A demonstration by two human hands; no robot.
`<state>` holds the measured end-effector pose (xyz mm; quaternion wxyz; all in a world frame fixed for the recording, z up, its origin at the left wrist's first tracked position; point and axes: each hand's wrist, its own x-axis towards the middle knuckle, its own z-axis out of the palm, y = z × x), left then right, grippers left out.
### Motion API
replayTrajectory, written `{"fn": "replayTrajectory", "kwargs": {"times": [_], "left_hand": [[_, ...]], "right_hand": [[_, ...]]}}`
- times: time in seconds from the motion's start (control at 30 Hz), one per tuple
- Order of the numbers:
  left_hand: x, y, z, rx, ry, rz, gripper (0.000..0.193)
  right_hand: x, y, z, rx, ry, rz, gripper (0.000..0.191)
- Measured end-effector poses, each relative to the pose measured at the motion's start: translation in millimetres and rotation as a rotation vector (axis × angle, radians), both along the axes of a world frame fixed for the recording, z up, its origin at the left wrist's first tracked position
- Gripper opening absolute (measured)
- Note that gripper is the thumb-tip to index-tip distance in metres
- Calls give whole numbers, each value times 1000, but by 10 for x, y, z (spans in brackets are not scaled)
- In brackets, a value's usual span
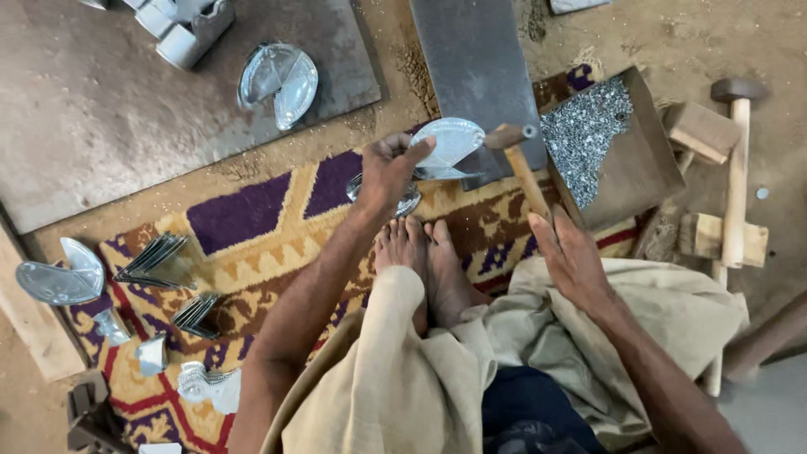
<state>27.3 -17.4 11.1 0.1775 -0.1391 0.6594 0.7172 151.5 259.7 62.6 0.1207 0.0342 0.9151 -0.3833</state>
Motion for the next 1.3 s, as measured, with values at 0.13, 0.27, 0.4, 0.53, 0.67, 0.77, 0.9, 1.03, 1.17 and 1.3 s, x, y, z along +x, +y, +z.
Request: {"fn": "replayTrajectory", "kwargs": {"times": [0.13,0.27,0.4,0.53,0.67,0.77,0.9,1.03,1.17,1.3], "left_hand": [[97,-98,101,92,-128,12,23],[1,-203,237,80,-45,-70,17],[-7,-354,438,110,51,4,16],[38,-506,531,79,-56,114,13],[24,-497,377,210,58,139,20],[53,-513,243,-134,63,4,27],[55,-484,183,-18,28,-17,37],[56,-436,235,76,-63,39,43],[56,-425,241,-29,-29,94,51],[82,-427,166,-100,90,106,51]], "right_hand": [[125,-240,-116,-514,-392,-386,39],[-75,-231,-307,-650,-462,-401,49],[-458,142,-493,-346,-137,-305,62],[-1085,486,-647,111,488,-172,26],[-1424,572,-680,406,519,39,12],[-1424,585,-705,355,272,-80,11],[-1257,661,-690,323,438,-100,9],[-1078,714,-639,226,357,-295,26],[-871,659,-409,49,352,-410,64],[-781,343,-189,-214,503,-260,72]]}}
